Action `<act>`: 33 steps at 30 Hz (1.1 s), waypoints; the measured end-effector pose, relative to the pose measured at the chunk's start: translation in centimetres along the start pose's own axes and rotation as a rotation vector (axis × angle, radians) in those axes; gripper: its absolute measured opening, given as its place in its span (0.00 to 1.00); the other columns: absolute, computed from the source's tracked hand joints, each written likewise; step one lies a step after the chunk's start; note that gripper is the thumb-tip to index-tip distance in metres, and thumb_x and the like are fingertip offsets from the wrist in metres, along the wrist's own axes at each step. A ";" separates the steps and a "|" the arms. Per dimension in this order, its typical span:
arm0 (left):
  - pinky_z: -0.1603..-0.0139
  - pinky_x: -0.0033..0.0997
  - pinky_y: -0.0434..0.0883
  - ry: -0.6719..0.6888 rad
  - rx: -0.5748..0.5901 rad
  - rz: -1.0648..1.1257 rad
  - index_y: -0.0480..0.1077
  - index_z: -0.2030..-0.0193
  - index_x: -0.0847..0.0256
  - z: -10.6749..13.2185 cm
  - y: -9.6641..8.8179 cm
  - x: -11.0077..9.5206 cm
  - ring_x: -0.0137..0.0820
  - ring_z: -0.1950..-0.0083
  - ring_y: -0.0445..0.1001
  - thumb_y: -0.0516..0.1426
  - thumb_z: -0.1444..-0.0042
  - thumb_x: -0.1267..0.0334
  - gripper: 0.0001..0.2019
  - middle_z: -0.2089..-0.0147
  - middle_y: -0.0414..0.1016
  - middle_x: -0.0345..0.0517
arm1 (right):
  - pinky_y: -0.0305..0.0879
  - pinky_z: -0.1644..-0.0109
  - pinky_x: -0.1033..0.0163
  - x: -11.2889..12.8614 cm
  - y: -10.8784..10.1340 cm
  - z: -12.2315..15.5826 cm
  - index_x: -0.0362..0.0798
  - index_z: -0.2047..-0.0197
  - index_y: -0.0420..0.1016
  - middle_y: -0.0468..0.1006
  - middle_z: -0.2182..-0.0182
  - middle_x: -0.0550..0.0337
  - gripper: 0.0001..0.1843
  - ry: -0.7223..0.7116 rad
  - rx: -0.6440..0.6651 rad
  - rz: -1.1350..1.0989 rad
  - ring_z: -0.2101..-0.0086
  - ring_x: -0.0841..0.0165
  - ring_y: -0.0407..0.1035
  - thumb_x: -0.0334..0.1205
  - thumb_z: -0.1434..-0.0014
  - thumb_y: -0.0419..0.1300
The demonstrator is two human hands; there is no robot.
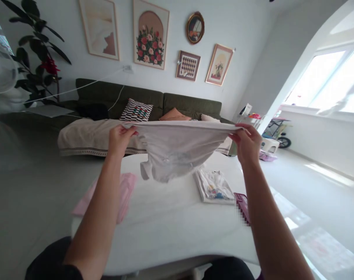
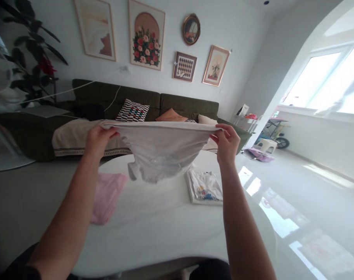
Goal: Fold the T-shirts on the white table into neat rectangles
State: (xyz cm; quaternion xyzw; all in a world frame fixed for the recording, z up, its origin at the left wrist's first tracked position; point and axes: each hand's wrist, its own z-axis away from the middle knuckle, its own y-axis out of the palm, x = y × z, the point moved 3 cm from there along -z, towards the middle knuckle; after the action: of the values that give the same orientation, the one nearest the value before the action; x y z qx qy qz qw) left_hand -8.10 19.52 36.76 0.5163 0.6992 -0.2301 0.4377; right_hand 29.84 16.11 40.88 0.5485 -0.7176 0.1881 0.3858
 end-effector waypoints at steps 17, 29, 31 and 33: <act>0.72 0.28 0.62 -0.674 1.147 -0.789 0.75 0.79 0.58 22.4 -5.5 15.5 0.36 0.72 0.72 0.57 0.64 0.62 0.06 0.80 0.74 0.40 | 0.64 0.61 0.57 -17.0 -12.2 28.1 0.51 0.69 0.73 0.72 0.72 0.57 0.10 0.438 0.582 0.889 0.68 0.61 0.69 0.39 0.54 0.52; 0.46 0.37 0.57 -0.499 0.344 -0.901 0.64 0.53 0.70 9.3 0.1 26.2 0.48 0.41 0.60 0.55 0.54 0.66 0.19 0.47 0.65 0.68 | 0.64 0.60 0.47 -15.6 15.3 41.0 0.47 0.57 0.70 0.72 0.57 0.47 0.36 0.417 1.028 0.729 0.59 0.47 0.66 0.42 0.74 0.70; 0.47 0.38 0.57 -0.526 0.360 -0.908 0.63 0.53 0.69 8.1 -0.7 27.7 0.49 0.42 0.61 0.55 0.54 0.66 0.20 0.48 0.66 0.67 | 0.64 0.61 0.45 -17.5 15.9 42.6 0.48 0.58 0.71 0.72 0.58 0.46 0.33 0.413 0.972 0.837 0.59 0.45 0.66 0.38 0.73 0.68; 0.49 0.39 0.59 -0.549 0.391 -0.898 0.62 0.52 0.68 7.0 -1.5 28.9 0.48 0.44 0.63 0.56 0.55 0.65 0.22 0.50 0.68 0.65 | 0.65 0.65 0.49 -19.2 15.7 43.3 0.50 0.64 0.72 0.74 0.62 0.49 0.21 0.428 0.910 0.878 0.62 0.48 0.68 0.34 0.68 0.63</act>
State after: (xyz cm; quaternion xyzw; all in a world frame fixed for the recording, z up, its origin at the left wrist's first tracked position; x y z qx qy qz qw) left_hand -9.26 28.65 8.40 0.1607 0.6550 -0.6452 0.3590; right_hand 2.10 3.58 1.32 0.2640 -0.6310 0.7164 0.1373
